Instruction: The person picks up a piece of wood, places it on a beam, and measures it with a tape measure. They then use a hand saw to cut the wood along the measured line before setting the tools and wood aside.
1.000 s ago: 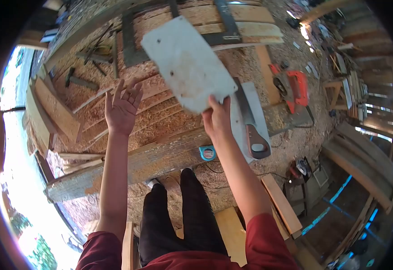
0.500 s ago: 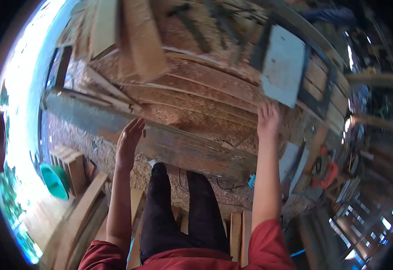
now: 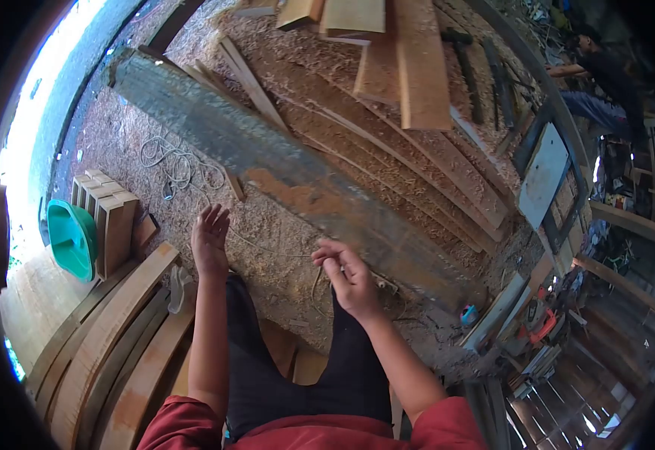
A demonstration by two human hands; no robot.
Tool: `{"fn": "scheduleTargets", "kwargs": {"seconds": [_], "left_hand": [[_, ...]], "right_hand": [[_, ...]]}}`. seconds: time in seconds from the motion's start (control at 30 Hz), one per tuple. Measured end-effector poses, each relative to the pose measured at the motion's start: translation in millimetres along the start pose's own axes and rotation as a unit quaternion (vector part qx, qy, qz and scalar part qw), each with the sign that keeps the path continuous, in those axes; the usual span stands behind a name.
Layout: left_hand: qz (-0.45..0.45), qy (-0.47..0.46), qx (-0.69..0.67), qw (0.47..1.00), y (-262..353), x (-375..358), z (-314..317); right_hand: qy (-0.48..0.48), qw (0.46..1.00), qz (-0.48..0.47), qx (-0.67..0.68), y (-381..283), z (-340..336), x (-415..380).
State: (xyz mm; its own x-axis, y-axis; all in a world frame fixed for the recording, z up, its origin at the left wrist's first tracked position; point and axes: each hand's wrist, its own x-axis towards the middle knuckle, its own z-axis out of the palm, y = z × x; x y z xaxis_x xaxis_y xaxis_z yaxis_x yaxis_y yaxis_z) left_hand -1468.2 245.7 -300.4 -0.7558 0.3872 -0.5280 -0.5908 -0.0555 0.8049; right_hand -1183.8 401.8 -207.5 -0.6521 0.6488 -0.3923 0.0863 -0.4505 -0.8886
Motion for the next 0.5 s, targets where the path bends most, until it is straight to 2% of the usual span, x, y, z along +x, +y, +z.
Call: {"fn": "scheduleTargets", "kwargs": {"seconds": [0.1,0.17,0.23,0.3,0.37,0.43,0.5], "left_hand": [[-0.037,0.005,0.002,0.999,14.0,35.0,-70.7],[-0.047,0.016,0.0,0.999,33.3,60.1,-130.5],[-0.079,0.005,0.068,0.995,59.7,85.5,-187.2],[-0.099,0.019,0.092,0.991,85.4,114.3,-246.8],[-0.114,-0.011,0.191,0.975,98.9,145.6,-299.8],[-0.116,-0.03,0.216,0.969,80.9,187.0,-358.3],[-0.128,-0.045,0.256,0.957,63.5,219.5,-383.0]], "right_hand": [[-0.01,0.999,0.04,0.0,58.4,78.7,11.8],[0.011,0.992,0.112,-0.063,101.3,132.0,26.0],[0.004,0.989,0.114,-0.095,145.7,180.8,49.2],[0.038,0.983,0.15,-0.098,189.1,222.5,74.8],[0.038,0.984,0.149,-0.094,234.8,256.6,107.3],[0.025,0.973,0.175,-0.151,280.0,276.3,141.1],[0.005,0.943,0.181,-0.278,316.1,296.2,174.8]]}}
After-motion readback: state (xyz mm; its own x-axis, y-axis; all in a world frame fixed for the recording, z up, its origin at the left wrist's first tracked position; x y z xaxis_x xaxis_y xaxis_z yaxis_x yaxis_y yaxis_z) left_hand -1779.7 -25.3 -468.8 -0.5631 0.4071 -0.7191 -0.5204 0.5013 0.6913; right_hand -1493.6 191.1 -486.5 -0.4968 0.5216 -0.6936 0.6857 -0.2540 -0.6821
